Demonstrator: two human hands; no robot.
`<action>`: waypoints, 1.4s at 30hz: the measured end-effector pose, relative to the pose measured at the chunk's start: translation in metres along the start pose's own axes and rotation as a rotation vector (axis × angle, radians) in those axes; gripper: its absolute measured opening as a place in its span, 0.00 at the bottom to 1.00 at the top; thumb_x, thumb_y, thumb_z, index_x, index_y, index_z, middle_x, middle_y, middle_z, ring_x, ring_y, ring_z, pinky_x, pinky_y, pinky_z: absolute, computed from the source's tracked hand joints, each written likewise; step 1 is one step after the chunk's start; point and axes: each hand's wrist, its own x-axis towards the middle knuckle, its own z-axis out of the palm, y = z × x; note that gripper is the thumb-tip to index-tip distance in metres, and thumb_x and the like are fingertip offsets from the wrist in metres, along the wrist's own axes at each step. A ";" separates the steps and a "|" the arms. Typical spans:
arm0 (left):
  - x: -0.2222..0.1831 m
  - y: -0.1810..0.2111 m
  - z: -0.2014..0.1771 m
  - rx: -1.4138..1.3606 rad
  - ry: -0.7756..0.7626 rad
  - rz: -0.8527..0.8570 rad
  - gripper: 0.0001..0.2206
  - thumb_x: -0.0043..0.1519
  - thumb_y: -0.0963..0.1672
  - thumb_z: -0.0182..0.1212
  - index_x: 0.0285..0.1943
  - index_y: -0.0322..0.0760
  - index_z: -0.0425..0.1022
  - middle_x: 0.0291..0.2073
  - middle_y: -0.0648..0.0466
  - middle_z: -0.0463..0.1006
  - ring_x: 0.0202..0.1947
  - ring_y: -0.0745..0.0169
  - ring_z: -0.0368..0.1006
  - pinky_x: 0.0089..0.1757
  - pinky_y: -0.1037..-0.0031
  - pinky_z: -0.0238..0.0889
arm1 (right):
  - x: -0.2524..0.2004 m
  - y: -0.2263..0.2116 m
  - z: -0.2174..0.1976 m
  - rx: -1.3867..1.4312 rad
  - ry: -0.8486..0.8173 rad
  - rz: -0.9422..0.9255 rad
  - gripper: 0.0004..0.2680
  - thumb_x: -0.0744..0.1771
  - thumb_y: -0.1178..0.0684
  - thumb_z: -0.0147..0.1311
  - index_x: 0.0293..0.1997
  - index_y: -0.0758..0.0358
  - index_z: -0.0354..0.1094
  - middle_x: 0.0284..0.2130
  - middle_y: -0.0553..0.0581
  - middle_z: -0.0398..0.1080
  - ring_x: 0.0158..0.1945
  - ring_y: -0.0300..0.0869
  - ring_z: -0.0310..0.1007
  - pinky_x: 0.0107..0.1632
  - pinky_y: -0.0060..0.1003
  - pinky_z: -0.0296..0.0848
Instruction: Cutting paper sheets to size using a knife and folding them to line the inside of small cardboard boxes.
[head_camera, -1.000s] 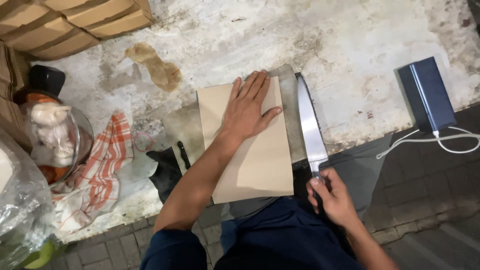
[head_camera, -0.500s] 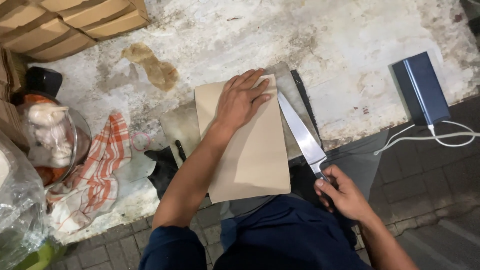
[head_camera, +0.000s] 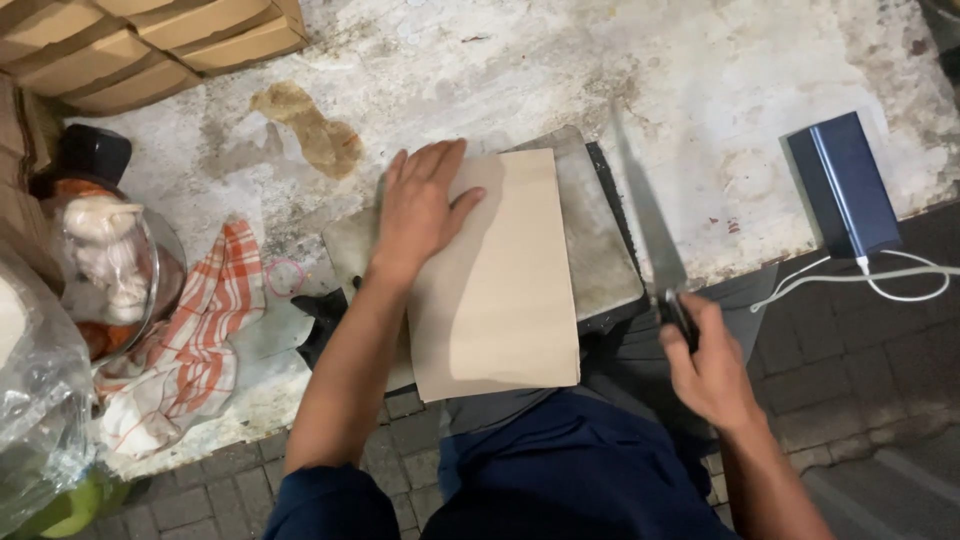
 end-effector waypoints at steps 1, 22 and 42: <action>0.001 -0.006 -0.007 0.003 0.005 -0.005 0.27 0.62 0.50 0.64 0.68 0.36 0.66 0.60 0.44 0.71 0.63 0.46 0.64 0.62 0.46 0.44 | 0.009 -0.003 0.001 0.000 -0.003 -0.007 0.15 0.68 0.54 0.48 0.58 0.73 0.57 0.32 0.84 0.69 0.37 0.77 0.70 0.31 0.65 0.68; 0.081 -0.128 -0.059 0.011 0.396 -0.508 0.07 0.49 0.41 0.57 0.26 0.50 0.77 0.20 0.45 0.77 0.28 0.35 0.74 0.30 0.53 0.63 | 0.159 0.030 -0.004 -0.441 0.446 -0.470 0.16 0.66 0.61 0.56 0.62 0.70 0.68 0.50 0.68 0.70 0.45 0.64 0.64 0.51 0.53 0.64; -0.012 -0.068 -0.063 0.148 0.756 -0.223 0.02 0.63 0.42 0.59 0.43 0.39 0.73 0.28 0.48 0.75 0.29 0.43 0.77 0.30 0.60 0.70 | 0.119 -0.004 0.019 -0.226 0.504 -0.571 0.23 0.62 0.58 0.62 0.65 0.63 0.60 0.62 0.64 0.53 0.64 0.65 0.52 0.63 0.61 0.54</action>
